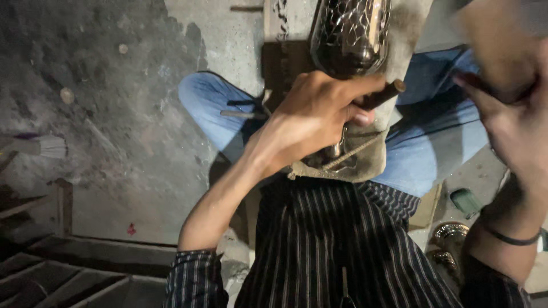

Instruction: The person sits cross-legged on the floor with a brass vase held against a sandbag on their lap. They hold a steel punch against the vase's surface and strike it with a wooden mallet, repositioning the punch repeatedly to work the metal around the vase's base and midsection.

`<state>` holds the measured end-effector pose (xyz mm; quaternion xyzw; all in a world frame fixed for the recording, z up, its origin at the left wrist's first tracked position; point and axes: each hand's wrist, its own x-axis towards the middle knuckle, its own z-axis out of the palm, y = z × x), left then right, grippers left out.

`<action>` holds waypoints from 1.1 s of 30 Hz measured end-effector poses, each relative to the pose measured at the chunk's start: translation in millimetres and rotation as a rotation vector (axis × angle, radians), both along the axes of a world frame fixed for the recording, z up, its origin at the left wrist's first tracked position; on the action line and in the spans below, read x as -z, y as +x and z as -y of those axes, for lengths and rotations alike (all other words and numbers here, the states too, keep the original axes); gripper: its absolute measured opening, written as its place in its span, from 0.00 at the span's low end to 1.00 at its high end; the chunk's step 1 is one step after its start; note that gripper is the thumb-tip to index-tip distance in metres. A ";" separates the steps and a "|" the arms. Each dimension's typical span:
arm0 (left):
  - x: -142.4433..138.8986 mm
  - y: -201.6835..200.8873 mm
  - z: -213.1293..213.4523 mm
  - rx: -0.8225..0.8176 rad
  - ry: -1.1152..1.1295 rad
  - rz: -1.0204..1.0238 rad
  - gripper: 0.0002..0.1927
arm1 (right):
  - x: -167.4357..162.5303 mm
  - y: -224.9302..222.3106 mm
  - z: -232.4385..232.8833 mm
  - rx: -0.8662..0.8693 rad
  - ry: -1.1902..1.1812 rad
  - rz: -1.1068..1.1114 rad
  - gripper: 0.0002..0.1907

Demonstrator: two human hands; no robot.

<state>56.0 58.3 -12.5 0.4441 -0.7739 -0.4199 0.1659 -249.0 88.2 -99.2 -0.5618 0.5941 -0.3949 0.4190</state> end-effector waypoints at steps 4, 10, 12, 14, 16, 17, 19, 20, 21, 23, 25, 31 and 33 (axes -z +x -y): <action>8.2 4.4 -0.6 0.029 -0.034 -0.074 0.22 | -0.8 -1.3 -1.7 0.076 0.105 0.111 0.15; 14.1 8.2 -3.1 0.049 -0.086 -0.073 0.26 | -24.7 3.7 1.0 -0.127 -0.020 -0.251 0.22; 11.8 9.1 -7.5 0.022 -0.067 -0.091 0.24 | -41.5 13.4 10.1 -0.144 -0.050 -0.262 0.24; 9.8 10.8 -10.5 -0.005 0.013 -0.148 0.22 | -64.4 27.6 23.0 -0.182 -0.071 -0.308 0.27; 10.1 8.2 -14.1 -0.034 -0.030 -0.088 0.22 | -90.3 38.3 37.8 -0.404 -0.077 -0.609 0.29; 10.7 7.4 -15.3 -0.042 -0.054 -0.060 0.21 | -99.1 43.9 44.0 -0.530 -0.140 -0.789 0.34; 11.7 9.4 -21.6 -0.077 -0.170 -0.106 0.23 | -100.1 60.5 46.5 -0.269 -0.043 -0.477 0.13; 12.1 10.6 -25.7 -0.093 -0.228 -0.129 0.23 | -101.9 58.8 48.4 -0.288 -0.050 -0.446 0.13; 12.6 11.2 -30.4 -0.129 -0.194 -0.111 0.21 | -98.6 59.5 48.3 -0.309 -0.057 -0.414 0.13; 14.1 11.7 -37.8 -0.197 -0.129 -0.077 0.18 | -97.9 37.8 52.5 -0.646 -0.189 -0.597 0.36; 14.1 12.1 -44.5 -0.255 -0.172 -0.123 0.16 | -81.7 19.1 52.6 -0.697 -0.077 -0.629 0.37; 8.0 14.9 -57.6 -0.370 -0.312 -0.102 0.14 | -64.0 -1.7 55.0 -0.748 0.057 -0.620 0.37; 6.9 14.7 -57.6 -0.386 -0.335 -0.107 0.13 | -73.4 11.7 57.8 -0.734 0.016 -0.571 0.36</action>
